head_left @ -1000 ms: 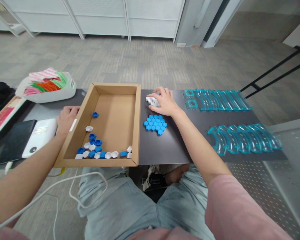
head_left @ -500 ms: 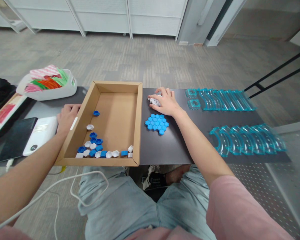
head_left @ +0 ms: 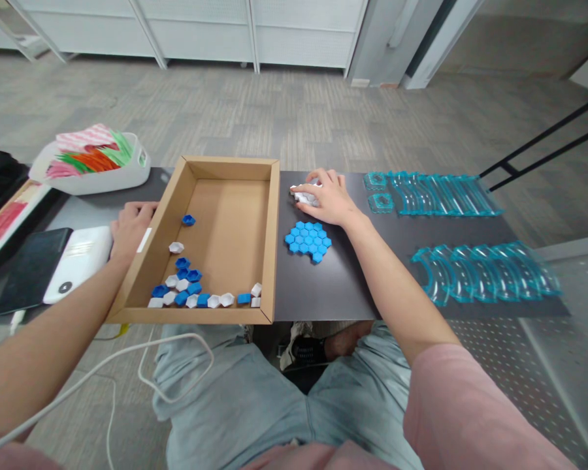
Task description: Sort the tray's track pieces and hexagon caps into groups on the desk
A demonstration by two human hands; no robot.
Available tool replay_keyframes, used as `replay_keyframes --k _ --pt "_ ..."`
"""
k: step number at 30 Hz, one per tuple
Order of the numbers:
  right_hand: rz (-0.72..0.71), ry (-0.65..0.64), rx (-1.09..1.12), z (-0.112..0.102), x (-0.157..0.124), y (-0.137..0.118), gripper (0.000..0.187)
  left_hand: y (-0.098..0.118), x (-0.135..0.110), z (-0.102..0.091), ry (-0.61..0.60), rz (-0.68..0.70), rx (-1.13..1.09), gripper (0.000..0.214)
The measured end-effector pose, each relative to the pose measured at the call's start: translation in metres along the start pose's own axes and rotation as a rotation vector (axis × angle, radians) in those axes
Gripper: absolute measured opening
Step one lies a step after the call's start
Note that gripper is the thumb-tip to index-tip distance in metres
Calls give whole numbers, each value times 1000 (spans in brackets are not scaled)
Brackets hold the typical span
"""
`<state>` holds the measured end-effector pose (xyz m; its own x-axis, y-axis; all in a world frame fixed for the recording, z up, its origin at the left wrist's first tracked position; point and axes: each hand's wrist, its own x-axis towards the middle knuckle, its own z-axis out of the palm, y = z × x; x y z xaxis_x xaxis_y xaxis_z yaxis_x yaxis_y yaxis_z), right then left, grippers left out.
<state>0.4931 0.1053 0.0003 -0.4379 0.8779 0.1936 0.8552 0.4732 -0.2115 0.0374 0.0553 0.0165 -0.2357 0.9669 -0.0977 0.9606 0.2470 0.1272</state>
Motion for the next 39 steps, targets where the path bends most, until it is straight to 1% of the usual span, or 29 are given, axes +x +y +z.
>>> replay_keyframes --k 5,12,16,19,24,27,30,35,39 --pt "-17 13 10 1 -1 2 41 -1 1 1 2 11 -2 61" --pt "-24 18 5 3 -1 5 40 -9 7 8 49 26 -20 57" --pt "-24 16 -9 1 -1 4 42 -13 10 12 87 32 -21 55" --pt "-7 13 -23 1 -1 1 45 -13 10 12 64 37 7 56" --pt "59 79 -14 5 0 -4 46 -9 8 7 27 31 9 59" --pt "66 83 -14 7 1 -4 46 -8 7 6 17 23 2 60" --pt "56 75 -24 6 0 -1 49 -8 8 6 17 23 3 62" --pt "39 69 -5 1 -7 8 58 -12 10 9 42 26 -28 58" --pt "42 67 22 -1 -12 13 62 -11 9 9 38 29 -38 58"
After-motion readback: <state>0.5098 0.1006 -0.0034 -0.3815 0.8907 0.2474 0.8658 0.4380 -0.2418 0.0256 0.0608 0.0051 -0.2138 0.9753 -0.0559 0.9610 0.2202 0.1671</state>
